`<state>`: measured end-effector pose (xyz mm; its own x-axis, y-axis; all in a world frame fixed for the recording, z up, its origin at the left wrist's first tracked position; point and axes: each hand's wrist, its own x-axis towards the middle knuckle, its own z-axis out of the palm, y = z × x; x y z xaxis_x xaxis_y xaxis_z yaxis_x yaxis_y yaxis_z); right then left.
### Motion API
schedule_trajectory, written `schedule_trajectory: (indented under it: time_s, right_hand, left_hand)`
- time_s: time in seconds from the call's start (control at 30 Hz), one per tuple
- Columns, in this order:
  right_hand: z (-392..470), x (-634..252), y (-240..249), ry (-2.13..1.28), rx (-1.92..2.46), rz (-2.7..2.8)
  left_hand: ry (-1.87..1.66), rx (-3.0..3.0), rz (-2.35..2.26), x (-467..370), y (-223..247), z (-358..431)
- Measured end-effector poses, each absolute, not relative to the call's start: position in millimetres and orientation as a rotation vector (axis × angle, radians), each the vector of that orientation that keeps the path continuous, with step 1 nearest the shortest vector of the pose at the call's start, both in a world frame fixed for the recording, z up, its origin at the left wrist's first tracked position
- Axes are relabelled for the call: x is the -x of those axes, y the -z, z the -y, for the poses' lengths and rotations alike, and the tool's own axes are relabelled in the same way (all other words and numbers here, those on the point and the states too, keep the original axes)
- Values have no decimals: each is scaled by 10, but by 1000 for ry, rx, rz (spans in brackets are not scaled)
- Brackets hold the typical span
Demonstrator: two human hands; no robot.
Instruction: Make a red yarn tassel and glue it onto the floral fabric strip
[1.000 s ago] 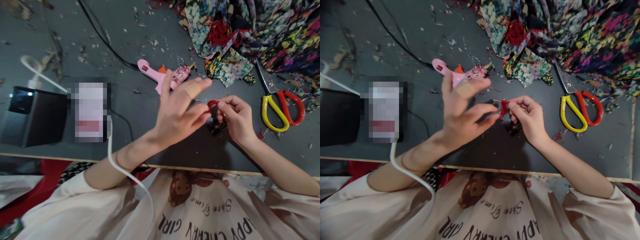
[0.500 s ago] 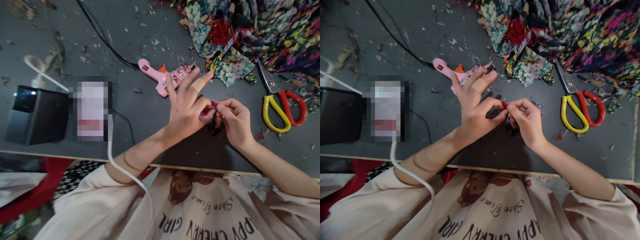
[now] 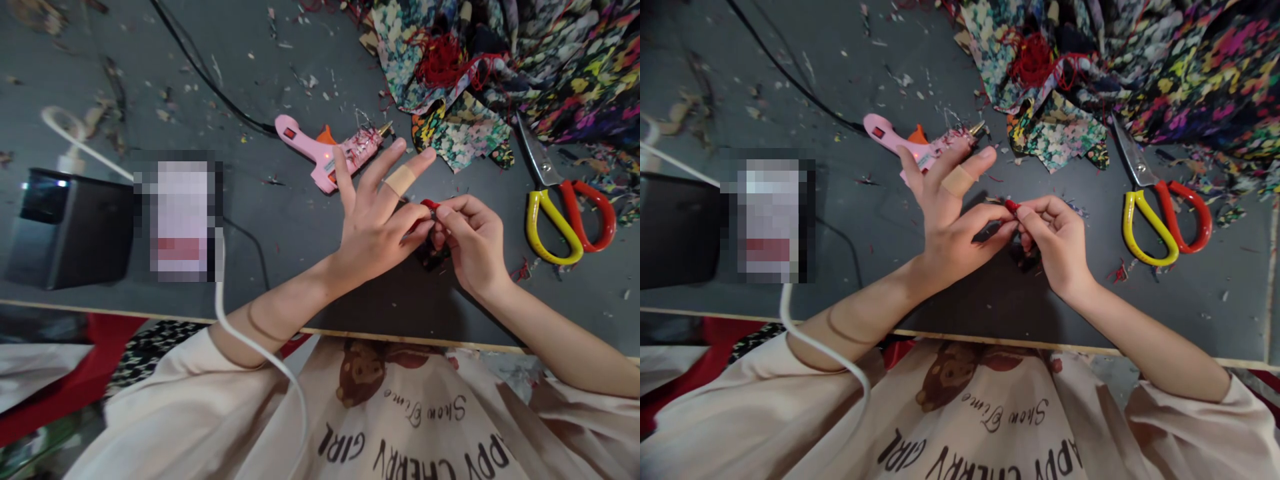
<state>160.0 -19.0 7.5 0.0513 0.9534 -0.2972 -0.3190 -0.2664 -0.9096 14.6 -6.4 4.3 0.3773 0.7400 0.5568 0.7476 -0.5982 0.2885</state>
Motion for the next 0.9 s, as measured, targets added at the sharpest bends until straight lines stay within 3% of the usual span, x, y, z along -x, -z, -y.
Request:
schedule_trajectory:
  time_s: [0.33,0.9]
  right_hand:
    - [184,-1615,-85,-1486,1215,730]
    - [200,-1600,-50,-1479,1193,761]
  left_hand:
    - [1117,2783,1622,-119,-34,34]
    - [1108,2709,1610,-127,-42,13]
